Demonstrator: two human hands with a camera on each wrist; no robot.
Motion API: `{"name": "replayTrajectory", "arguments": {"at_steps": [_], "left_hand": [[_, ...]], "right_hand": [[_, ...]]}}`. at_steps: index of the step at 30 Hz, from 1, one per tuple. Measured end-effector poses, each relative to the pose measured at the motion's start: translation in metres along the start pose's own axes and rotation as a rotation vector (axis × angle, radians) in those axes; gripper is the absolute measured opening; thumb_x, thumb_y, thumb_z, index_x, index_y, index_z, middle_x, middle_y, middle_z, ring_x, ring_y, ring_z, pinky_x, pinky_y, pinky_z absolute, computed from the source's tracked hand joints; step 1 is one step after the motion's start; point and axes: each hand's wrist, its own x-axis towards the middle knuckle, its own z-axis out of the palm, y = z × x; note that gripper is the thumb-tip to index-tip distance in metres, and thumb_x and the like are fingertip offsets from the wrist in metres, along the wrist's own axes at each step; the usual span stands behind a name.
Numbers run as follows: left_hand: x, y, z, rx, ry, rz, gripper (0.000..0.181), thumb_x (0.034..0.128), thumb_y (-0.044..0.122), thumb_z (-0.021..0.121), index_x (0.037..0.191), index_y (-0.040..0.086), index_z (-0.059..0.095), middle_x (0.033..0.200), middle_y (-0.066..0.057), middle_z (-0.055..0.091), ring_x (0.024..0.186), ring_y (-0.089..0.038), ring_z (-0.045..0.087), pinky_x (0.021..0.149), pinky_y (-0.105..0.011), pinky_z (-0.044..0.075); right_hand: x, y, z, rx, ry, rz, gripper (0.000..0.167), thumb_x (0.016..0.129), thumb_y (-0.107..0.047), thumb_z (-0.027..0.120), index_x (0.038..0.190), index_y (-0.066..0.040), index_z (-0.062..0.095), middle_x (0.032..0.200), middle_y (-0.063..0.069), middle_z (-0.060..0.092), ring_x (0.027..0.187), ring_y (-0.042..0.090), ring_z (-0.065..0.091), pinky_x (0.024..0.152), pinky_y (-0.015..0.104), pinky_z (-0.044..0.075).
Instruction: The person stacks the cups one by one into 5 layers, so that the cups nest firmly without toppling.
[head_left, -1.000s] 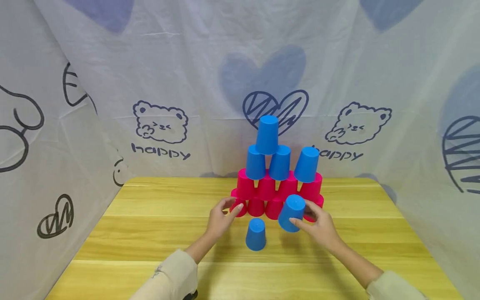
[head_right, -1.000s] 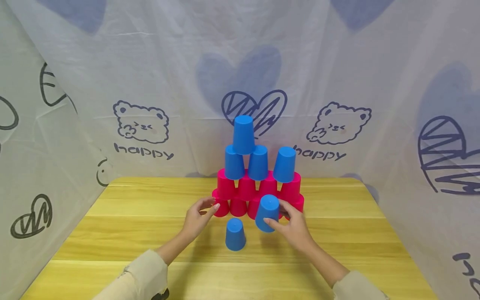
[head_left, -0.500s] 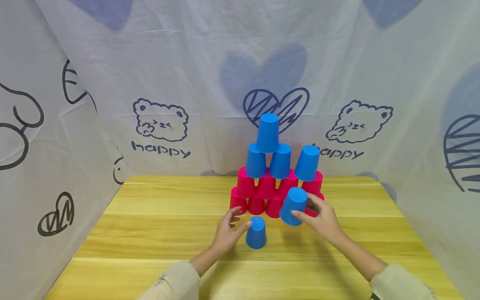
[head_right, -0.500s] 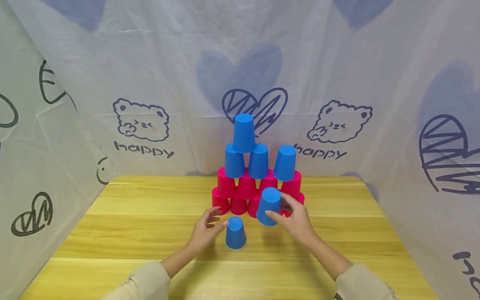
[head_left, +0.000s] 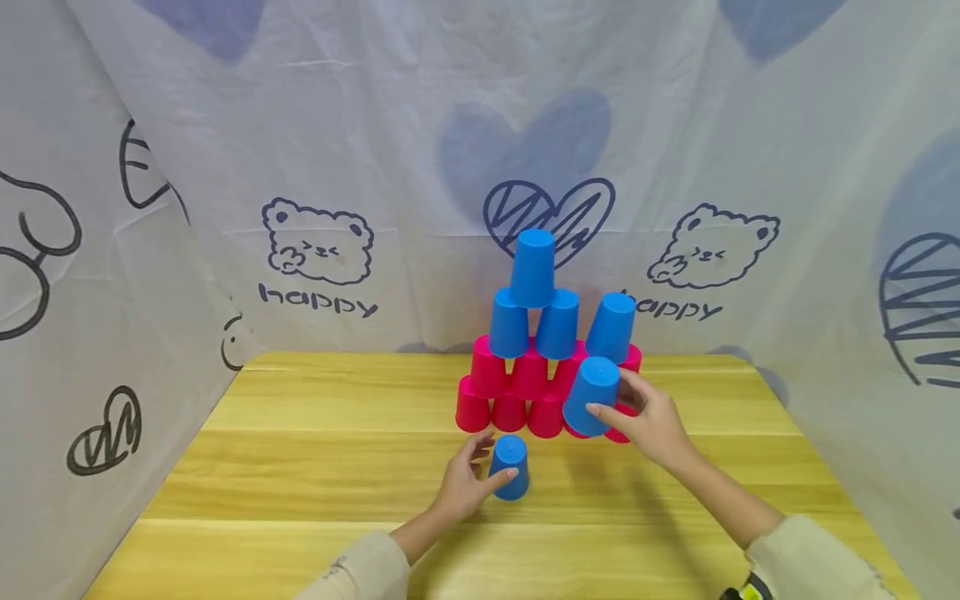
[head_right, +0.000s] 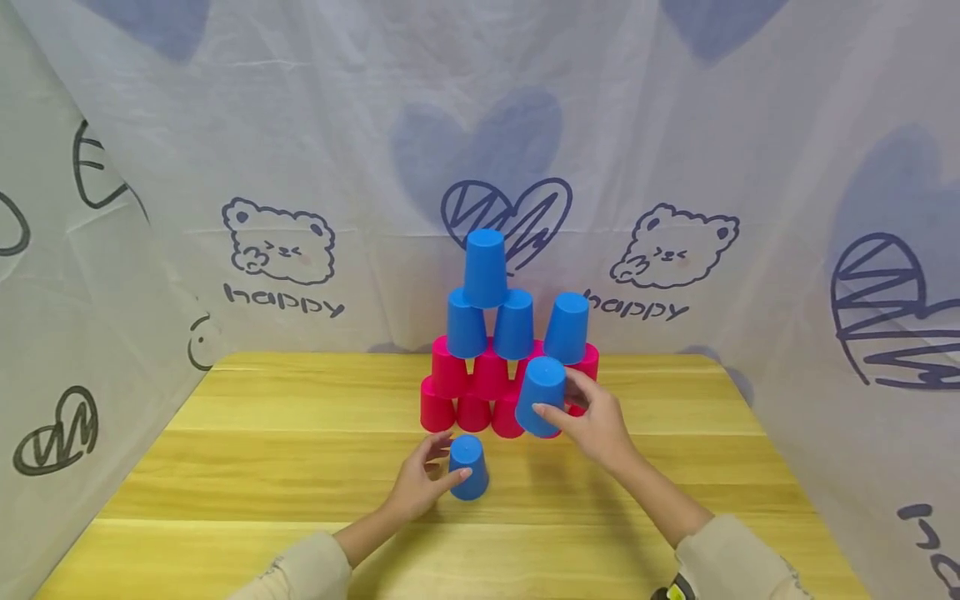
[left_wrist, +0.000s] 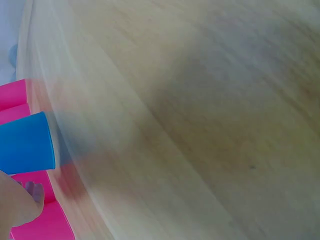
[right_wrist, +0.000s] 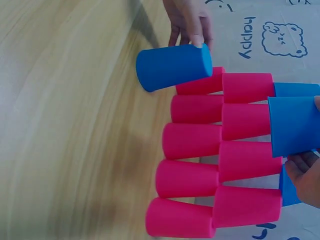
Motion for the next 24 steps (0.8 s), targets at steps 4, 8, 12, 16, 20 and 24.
{"name": "replayTrajectory", "arguments": {"at_steps": [4,8,12,16,20,24], "left_hand": [[0.000,-0.001,0.002,0.008,-0.002,0.025,0.064,0.0800,0.026,0.073,0.129,-0.003,0.044,0.126,-0.019,0.054,0.112,-0.035,0.052,0.092,-0.048,0.048],[0.001,-0.001,0.003,0.019,-0.020,0.039,0.063,0.0796,0.024,0.073,0.128,-0.004,0.045,0.126,-0.019,0.054,0.111,-0.035,0.053,0.092,-0.048,0.048],[0.001,-0.001,0.005,0.020,-0.026,0.045,0.062,0.0797,0.023,0.073,0.128,-0.004,0.045,0.124,-0.019,0.055,0.111,-0.035,0.053,0.092,-0.048,0.048],[0.001,-0.001,0.008,0.031,-0.024,0.051,0.062,0.0787,0.021,0.074,0.127,-0.005,0.045,0.122,-0.020,0.056,0.110,-0.036,0.054,0.091,-0.049,0.048],[0.001,-0.001,0.011,0.039,-0.024,0.041,0.061,0.0783,0.019,0.074,0.126,-0.006,0.045,0.120,-0.021,0.057,0.108,-0.035,0.055,0.091,-0.048,0.049],[0.000,-0.001,0.012,0.038,-0.026,0.032,0.059,0.0787,0.016,0.074,0.125,-0.006,0.046,0.119,-0.022,0.057,0.107,-0.036,0.055,0.091,-0.048,0.049]], "right_hand": [[0.002,-0.007,-0.008,-0.025,-0.003,0.009,0.057,0.084,-0.020,0.069,0.132,-0.001,0.045,0.122,0.023,0.058,0.108,0.040,0.058,0.088,0.051,0.050],[0.005,-0.015,-0.016,-0.036,0.001,0.005,0.057,0.085,-0.021,0.067,0.134,-0.001,0.044,0.121,0.023,0.058,0.109,0.040,0.057,0.091,0.052,0.049],[0.009,-0.023,-0.022,-0.045,0.012,-0.007,0.057,0.086,-0.022,0.066,0.134,-0.002,0.043,0.121,0.023,0.058,0.109,0.039,0.057,0.092,0.052,0.047],[0.013,-0.030,-0.026,-0.053,0.025,-0.021,0.057,0.086,-0.023,0.066,0.134,-0.002,0.043,0.121,0.022,0.058,0.109,0.038,0.058,0.093,0.051,0.047],[0.019,-0.039,-0.030,-0.050,0.020,-0.034,0.057,0.086,-0.021,0.066,0.134,-0.002,0.043,0.121,0.023,0.058,0.109,0.038,0.057,0.093,0.051,0.047],[0.028,-0.047,-0.034,-0.046,0.028,-0.042,0.058,0.086,-0.023,0.065,0.136,-0.003,0.043,0.122,0.022,0.057,0.110,0.038,0.056,0.093,0.052,0.047]]}}
